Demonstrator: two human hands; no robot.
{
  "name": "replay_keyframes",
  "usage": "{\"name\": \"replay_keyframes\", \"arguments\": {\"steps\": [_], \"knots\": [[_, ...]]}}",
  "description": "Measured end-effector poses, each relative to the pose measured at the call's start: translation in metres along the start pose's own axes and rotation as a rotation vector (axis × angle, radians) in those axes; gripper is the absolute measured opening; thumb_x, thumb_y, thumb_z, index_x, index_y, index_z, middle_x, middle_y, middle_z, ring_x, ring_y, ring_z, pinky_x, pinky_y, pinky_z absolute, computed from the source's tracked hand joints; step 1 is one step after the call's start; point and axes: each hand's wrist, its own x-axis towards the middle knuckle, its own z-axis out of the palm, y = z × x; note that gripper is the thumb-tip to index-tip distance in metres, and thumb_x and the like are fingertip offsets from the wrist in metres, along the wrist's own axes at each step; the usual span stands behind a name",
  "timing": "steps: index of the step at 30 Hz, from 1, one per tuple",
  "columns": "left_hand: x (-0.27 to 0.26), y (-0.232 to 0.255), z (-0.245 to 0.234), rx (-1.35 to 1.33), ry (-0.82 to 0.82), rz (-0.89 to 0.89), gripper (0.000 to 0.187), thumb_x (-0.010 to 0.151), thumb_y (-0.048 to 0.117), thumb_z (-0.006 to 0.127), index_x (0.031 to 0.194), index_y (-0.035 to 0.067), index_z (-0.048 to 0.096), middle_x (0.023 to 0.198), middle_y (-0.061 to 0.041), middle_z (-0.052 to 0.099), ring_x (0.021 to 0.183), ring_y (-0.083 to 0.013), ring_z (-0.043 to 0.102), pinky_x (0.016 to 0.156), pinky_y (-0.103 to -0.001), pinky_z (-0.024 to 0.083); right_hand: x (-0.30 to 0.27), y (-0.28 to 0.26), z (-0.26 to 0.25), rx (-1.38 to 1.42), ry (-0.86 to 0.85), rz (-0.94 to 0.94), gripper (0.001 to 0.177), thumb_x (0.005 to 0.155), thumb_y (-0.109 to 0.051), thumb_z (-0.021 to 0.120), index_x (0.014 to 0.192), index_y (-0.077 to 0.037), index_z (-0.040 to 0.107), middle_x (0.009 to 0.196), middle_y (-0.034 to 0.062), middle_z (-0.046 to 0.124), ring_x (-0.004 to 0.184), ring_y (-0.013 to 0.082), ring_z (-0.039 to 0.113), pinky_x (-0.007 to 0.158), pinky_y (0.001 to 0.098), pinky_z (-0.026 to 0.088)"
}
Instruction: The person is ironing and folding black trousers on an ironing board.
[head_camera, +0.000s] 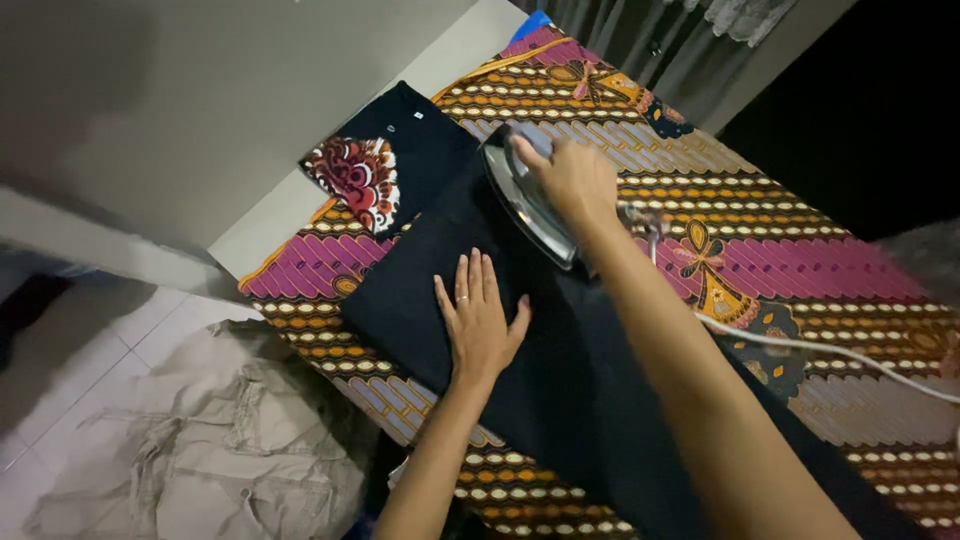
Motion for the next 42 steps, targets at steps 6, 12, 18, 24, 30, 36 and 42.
{"name": "replay_keyframes", "arguments": {"steps": [6, 12, 18, 24, 30, 36, 42], "knots": [[-0.003, -0.005, 0.007, 0.006, 0.007, -0.017, 0.071, 0.093, 0.037, 0.060, 0.148, -0.005, 0.047, 0.159, -0.020, 0.043, 0.150, -0.0337, 0.034, 0.126, -0.059, 0.013, -0.025, 0.026, 0.007, 0.013, -0.029, -0.023, 0.084, 0.090, -0.080, 0.049, 0.090, -0.002, 0.077, 0.086, 0.0291, 0.071, 0.086, 0.0461, 0.071, 0.076, 0.0552, 0.055], [-0.013, -0.018, 0.012, -0.077, 0.044, 0.080, 0.068, 0.096, 0.038, 0.060, 0.147, -0.005, 0.049, 0.158, -0.020, 0.044, 0.149, -0.0353, 0.035, 0.123, -0.057, 0.016, -0.115, 0.085, -0.026, -0.012, -0.164, 0.075, 0.085, 0.091, -0.080, 0.046, 0.093, 0.000, 0.076, 0.087, 0.0296, 0.072, 0.087, 0.0453, 0.072, 0.079, 0.0553, 0.056], [-0.036, -0.024, 0.001, -0.200, -0.019, 0.217, 0.063, 0.095, 0.037, 0.065, 0.145, 0.001, 0.052, 0.158, -0.020, 0.042, 0.149, -0.0373, 0.034, 0.122, -0.055, 0.020, -0.167, 0.159, -0.057, -0.018, -0.190, 0.212, 0.084, 0.090, -0.081, 0.045, 0.098, -0.004, 0.077, 0.094, 0.0266, 0.074, 0.092, 0.0425, 0.073, 0.082, 0.0547, 0.054], [-0.089, 0.036, -0.026, -0.296, -0.174, 0.371, 0.066, 0.092, 0.038, 0.067, 0.144, 0.002, 0.052, 0.158, -0.018, 0.046, 0.150, -0.0365, 0.036, 0.123, -0.052, 0.025, -0.232, 0.173, -0.110, -0.018, -0.227, 0.282, 0.076, 0.085, -0.079, 0.047, 0.105, -0.012, 0.079, 0.090, 0.0245, 0.075, 0.090, 0.0414, 0.072, 0.083, 0.0559, 0.050], [-0.134, 0.104, 0.002, -0.199, -0.061, 0.323, 0.092, 0.092, 0.052, 0.064, 0.152, -0.012, 0.037, 0.161, -0.027, 0.034, 0.151, -0.0401, 0.028, 0.125, -0.054, 0.017, -0.312, 0.212, -0.127, -0.052, -0.295, 0.229, 0.080, 0.088, -0.077, 0.047, 0.098, -0.005, 0.079, 0.079, 0.0234, 0.074, 0.076, 0.0383, 0.074, 0.074, 0.0504, 0.056], [-0.163, 0.100, -0.014, -0.026, -0.086, 0.226, 0.103, 0.088, 0.066, 0.059, 0.154, -0.008, 0.033, 0.162, -0.025, 0.031, 0.152, -0.0376, 0.026, 0.123, -0.059, 0.014, -0.360, 0.212, -0.132, 0.056, -0.262, 0.176, 0.075, 0.086, -0.073, 0.051, 0.095, -0.003, 0.076, 0.070, 0.0225, 0.071, 0.068, 0.0375, 0.073, 0.068, 0.0483, 0.055], [-0.166, 0.097, -0.016, 0.009, -0.078, 0.215, 0.106, 0.087, 0.069, 0.059, 0.155, -0.007, 0.033, 0.164, -0.023, 0.029, 0.153, -0.0405, 0.022, 0.121, -0.062, 0.013, -0.315, 0.165, -0.110, 0.003, -0.188, 0.130, 0.073, 0.089, -0.074, 0.049, 0.092, -0.007, 0.076, 0.075, 0.0231, 0.072, 0.076, 0.0396, 0.073, 0.071, 0.0495, 0.055]]}}
